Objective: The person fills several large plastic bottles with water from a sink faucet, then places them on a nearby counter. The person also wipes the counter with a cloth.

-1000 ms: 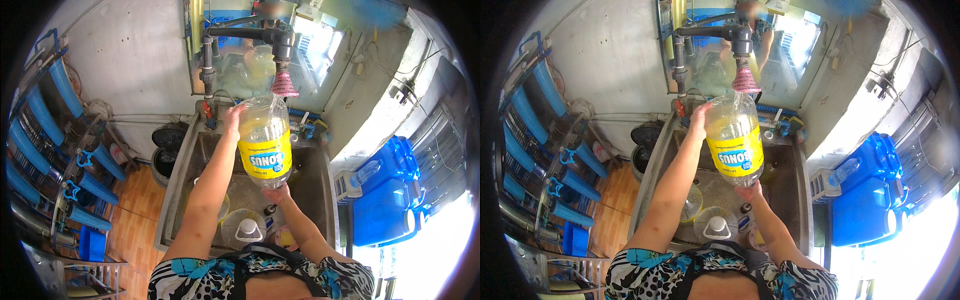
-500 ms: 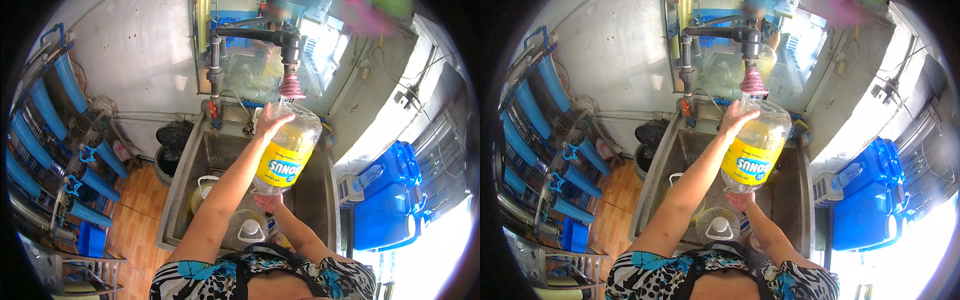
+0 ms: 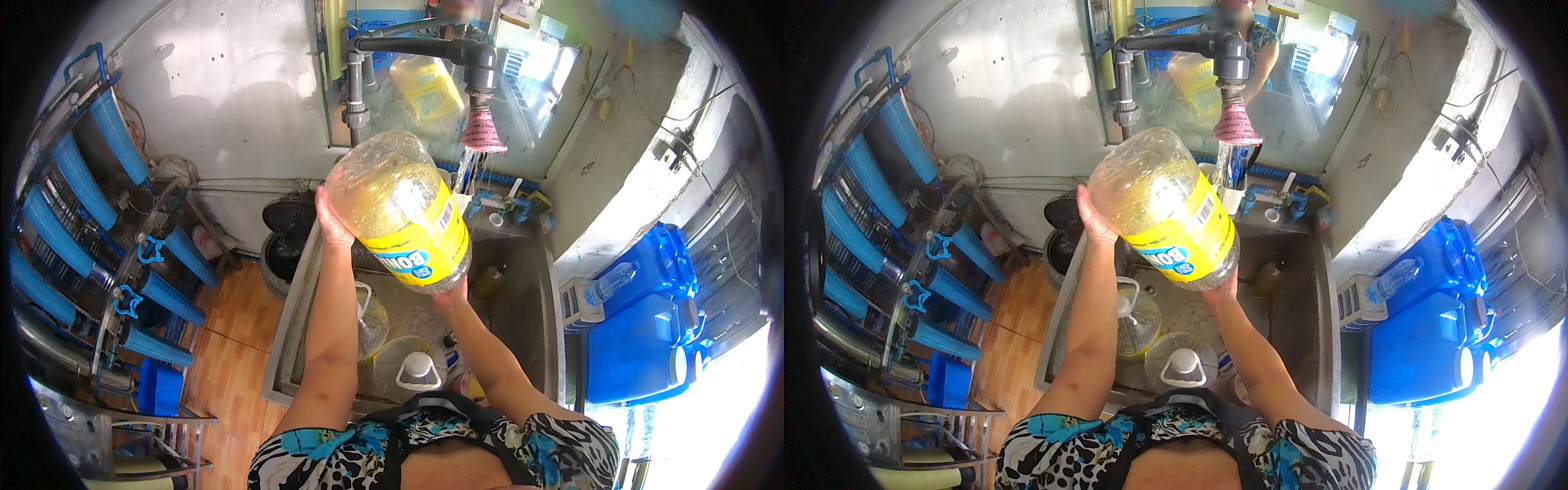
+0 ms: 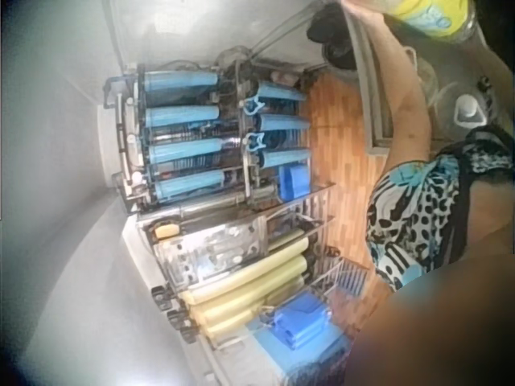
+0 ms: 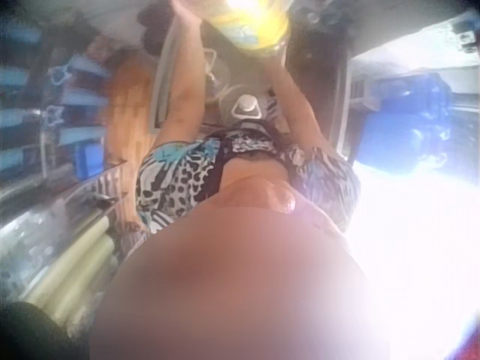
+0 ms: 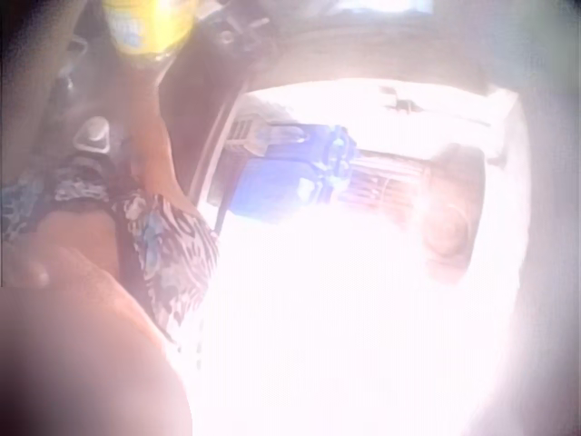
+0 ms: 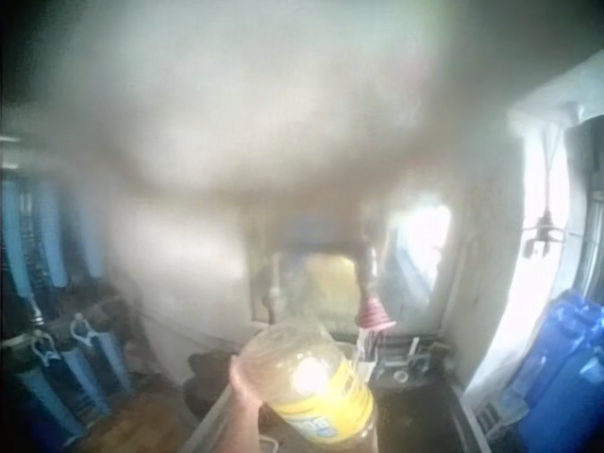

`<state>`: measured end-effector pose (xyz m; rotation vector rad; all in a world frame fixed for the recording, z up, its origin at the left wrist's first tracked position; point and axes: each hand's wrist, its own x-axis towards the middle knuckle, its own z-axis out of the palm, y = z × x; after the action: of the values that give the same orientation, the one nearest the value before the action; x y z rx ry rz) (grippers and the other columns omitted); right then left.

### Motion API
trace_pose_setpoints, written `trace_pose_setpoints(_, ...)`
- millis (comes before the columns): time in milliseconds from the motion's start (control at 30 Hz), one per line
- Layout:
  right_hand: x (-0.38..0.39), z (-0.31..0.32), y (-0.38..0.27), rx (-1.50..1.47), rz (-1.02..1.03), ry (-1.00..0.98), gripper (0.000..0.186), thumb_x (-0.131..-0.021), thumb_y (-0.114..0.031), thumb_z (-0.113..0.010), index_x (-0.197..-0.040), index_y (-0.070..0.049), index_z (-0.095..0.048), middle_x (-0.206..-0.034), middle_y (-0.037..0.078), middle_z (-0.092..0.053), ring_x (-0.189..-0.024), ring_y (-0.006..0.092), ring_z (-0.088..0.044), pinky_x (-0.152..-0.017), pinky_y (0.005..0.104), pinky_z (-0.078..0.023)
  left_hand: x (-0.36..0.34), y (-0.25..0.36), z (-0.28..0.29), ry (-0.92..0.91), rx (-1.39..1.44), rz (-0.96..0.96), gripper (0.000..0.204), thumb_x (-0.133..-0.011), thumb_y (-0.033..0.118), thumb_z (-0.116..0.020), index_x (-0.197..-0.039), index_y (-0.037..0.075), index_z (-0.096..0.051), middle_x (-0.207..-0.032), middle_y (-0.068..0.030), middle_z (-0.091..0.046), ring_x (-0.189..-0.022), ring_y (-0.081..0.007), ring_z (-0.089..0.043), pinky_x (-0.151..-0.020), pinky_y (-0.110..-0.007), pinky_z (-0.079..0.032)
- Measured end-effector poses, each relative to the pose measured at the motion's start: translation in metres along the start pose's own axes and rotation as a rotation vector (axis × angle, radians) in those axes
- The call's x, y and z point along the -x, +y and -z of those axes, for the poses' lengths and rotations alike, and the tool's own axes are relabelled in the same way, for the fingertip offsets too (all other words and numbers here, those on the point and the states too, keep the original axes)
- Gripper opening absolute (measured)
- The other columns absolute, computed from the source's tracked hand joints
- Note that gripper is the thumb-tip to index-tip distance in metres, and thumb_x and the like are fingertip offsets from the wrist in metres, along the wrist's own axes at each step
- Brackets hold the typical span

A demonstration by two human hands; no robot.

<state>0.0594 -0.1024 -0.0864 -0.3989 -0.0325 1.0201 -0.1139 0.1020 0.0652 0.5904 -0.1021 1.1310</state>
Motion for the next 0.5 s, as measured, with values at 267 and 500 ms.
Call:
trace_pose_setpoints(267,-0.024,-0.036,0.008,-0.044,-0.012,0.088,0.052,-0.103,-0.035,-0.021,-0.141,-0.008,-0.045,-0.143,0.010,-0.051,-0.131,0.0323,-0.047,-0.110,0.0500,-0.036,0.013,-0.027,0.049,0.109,0.024,0.141,0.077,-0.093,0.063,-0.046,-0.142,0.004,-0.043,-0.139,-0.0141,-0.051,-0.125,-0.0302,-0.051,-0.106,-0.045,-0.040)
trace_pose_setpoints(500,-0.026,-0.020,-0.006,-0.110,-0.014,0.185,0.051,-0.103,-0.035,-0.025,-0.141,-0.009,-0.046,-0.141,0.011,-0.053,-0.127,0.0332,-0.052,-0.104,0.0516,-0.042,0.029,-0.054,0.038,-0.044,0.249,0.395,0.072,-0.094,0.058,-0.049,-0.143,0.006,-0.043,-0.139,-0.0135,-0.051,-0.125,-0.0294,-0.050,-0.107,-0.044,-0.039)
